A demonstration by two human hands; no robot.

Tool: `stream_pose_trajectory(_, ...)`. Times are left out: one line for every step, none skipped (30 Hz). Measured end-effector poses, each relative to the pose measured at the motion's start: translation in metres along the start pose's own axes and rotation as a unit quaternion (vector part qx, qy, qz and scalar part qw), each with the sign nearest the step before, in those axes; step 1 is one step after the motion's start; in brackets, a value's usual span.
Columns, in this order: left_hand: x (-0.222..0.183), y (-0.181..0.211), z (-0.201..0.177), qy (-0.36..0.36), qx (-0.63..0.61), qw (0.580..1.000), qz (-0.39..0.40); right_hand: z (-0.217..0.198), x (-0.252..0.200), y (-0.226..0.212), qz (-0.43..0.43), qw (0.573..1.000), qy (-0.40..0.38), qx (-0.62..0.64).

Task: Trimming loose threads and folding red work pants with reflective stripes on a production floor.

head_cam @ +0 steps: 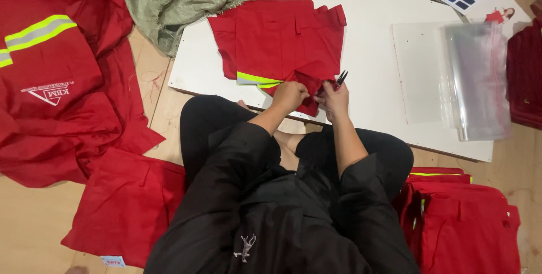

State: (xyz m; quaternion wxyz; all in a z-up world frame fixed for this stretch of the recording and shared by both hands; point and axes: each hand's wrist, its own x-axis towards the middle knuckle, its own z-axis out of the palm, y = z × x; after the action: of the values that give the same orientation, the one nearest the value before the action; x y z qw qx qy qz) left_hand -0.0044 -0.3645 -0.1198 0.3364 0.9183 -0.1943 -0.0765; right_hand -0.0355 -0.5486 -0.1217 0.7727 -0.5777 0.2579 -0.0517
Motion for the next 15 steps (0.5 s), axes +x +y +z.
stream_pose_trajectory(-0.001,0.001,-0.003,-0.001,0.0,1.0,-0.001,-0.001,0.0,-0.006,0.001,1.0,0.001,0.0)
stream_pose_trajectory(-0.001,0.002,-0.005,-0.004,-0.013,1.0,-0.008,-0.002,0.0,-0.012,0.02,0.998,0.028,-0.051)
stream_pose_trajectory(-0.001,0.004,-0.007,-0.007,-0.027,1.0,-0.014,-0.004,0.0,-0.018,0.038,0.993,0.056,-0.101)
stream_pose_trajectory(-0.003,0.004,-0.009,-0.009,-0.027,0.999,-0.014,-0.009,-0.007,-0.025,0.039,0.992,0.058,-0.101)
stream_pose_trajectory(-0.002,0.004,-0.012,-0.009,-0.048,0.999,-0.019,-0.012,-0.011,-0.033,-0.1,0.959,0.101,-0.246)
stream_pose_trajectory(-0.002,0.004,-0.015,-0.009,-0.069,0.997,-0.024,-0.015,-0.016,-0.041,-0.235,0.884,0.138,-0.38)
stream_pose_trajectory(-0.001,0.002,-0.013,-0.01,-0.068,0.997,-0.023,-0.009,-0.032,-0.057,-0.235,0.884,0.14,-0.38)
stream_pose_trajectory(0.0,0.0,-0.012,-0.013,-0.062,0.998,-0.018,-0.003,-0.047,-0.073,-0.268,0.842,0.108,-0.455)
stream_pose_trajectory(0.001,-0.001,-0.009,-0.018,-0.056,0.998,-0.014,0.001,-0.064,-0.088,-0.297,0.792,0.076,-0.528)
stream_pose_trajectory(0.003,-0.004,-0.006,-0.02,-0.056,0.998,-0.013,0.002,-0.068,-0.086,-0.296,0.792,0.078,-0.528)
stream_pose_trajectory(0.005,-0.005,-0.002,-0.022,-0.057,0.998,-0.016,0.001,-0.073,-0.084,-0.297,0.758,0.033,-0.58)
stream_pose_trajectory(0.006,-0.007,0.002,-0.023,-0.057,0.998,-0.019,0.001,-0.078,-0.082,-0.296,0.719,-0.013,-0.629)
stream_pose_trajectory(0.005,-0.007,0.0,-0.025,-0.057,0.998,-0.019,0.0,-0.077,-0.077,-0.295,0.72,-0.012,-0.629)
stream_pose_trajectory(0.004,-0.006,-0.002,-0.029,-0.058,0.998,-0.017,-0.001,-0.077,-0.072,-0.283,0.672,-0.023,-0.684)
stream_pose_trajectory(0.004,-0.005,-0.005,-0.031,-0.058,0.998,-0.015,-0.001,-0.075,-0.067,-0.272,0.62,-0.034,-0.735)
